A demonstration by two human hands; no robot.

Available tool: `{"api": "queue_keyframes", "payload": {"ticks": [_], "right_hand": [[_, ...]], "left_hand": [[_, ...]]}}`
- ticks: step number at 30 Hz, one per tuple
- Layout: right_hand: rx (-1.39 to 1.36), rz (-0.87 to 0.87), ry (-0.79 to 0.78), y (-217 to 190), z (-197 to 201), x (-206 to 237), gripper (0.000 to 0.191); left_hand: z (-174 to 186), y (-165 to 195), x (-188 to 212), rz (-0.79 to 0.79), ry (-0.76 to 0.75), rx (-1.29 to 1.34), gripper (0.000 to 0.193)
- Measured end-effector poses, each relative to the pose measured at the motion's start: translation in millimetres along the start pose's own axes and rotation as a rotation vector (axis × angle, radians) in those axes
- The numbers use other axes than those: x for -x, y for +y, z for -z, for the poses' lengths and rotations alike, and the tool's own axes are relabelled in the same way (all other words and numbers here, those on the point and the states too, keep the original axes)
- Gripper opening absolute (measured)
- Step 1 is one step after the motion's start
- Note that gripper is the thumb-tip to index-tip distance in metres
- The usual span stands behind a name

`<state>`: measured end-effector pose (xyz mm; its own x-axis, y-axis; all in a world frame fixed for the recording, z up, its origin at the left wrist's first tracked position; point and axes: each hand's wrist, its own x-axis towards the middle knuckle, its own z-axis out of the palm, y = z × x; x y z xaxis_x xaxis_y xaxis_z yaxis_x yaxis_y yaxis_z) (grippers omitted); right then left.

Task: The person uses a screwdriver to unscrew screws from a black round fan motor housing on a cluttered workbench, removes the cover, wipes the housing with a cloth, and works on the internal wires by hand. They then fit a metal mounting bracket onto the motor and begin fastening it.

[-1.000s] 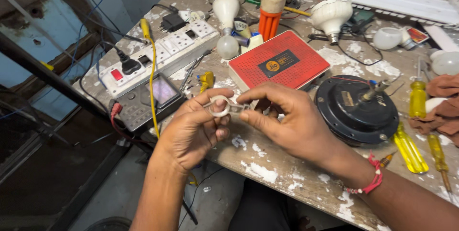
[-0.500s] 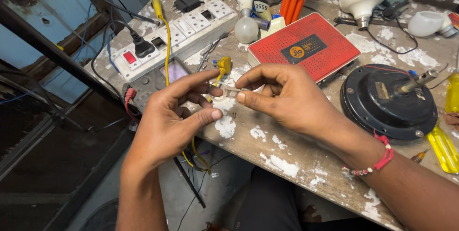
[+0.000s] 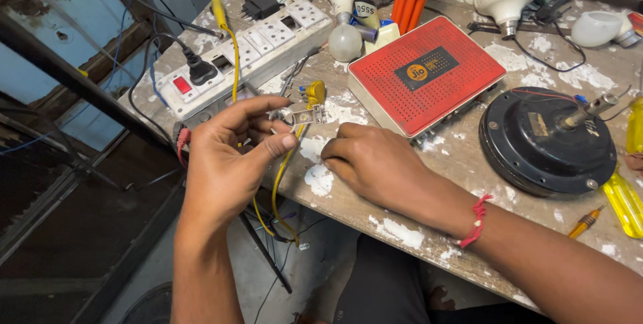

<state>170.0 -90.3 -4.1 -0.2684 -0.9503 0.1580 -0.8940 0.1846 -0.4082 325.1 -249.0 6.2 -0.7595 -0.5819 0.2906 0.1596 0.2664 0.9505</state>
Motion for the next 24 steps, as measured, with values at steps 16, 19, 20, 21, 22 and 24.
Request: {"api": "queue_keyframes", "payload": {"ticks": [16, 19, 20, 21, 22, 24], "right_hand": [[0.009, -0.001, 0.22, 11.3, 97.8, 98.4, 0.021], [-0.034, -0.048, 0.32, 12.9, 133.3, 139.3, 0.018], [-0.038, -0.048, 0.367, 14.1, 143.8, 153.4, 0.017], [-0.043, -0.048, 0.412, 16.4, 152.3, 166.7, 0.016], [-0.015, -0.045, 0.491, 19.7, 158.9, 179.3, 0.017], [0.041, -0.033, 0.636, 29.4, 168.5, 206.1, 0.018]], "left_hand": [[-112.1, 52.7, 8.6, -0.283, -0.092, -0.219, 0.042], [-150.1, 69.3, 10.9, -0.325, -0.123, -0.206, 0.041], [-162.5, 74.1, 11.5, -0.339, -0.143, -0.183, 0.041], [-176.1, 77.8, 11.9, -0.352, -0.163, -0.16, 0.04], [-190.2, 80.8, 12.6, -0.363, -0.182, -0.136, 0.04], [-218.1, 84.3, 16.2, -0.491, -0.191, -0.089, 0.04]]}}
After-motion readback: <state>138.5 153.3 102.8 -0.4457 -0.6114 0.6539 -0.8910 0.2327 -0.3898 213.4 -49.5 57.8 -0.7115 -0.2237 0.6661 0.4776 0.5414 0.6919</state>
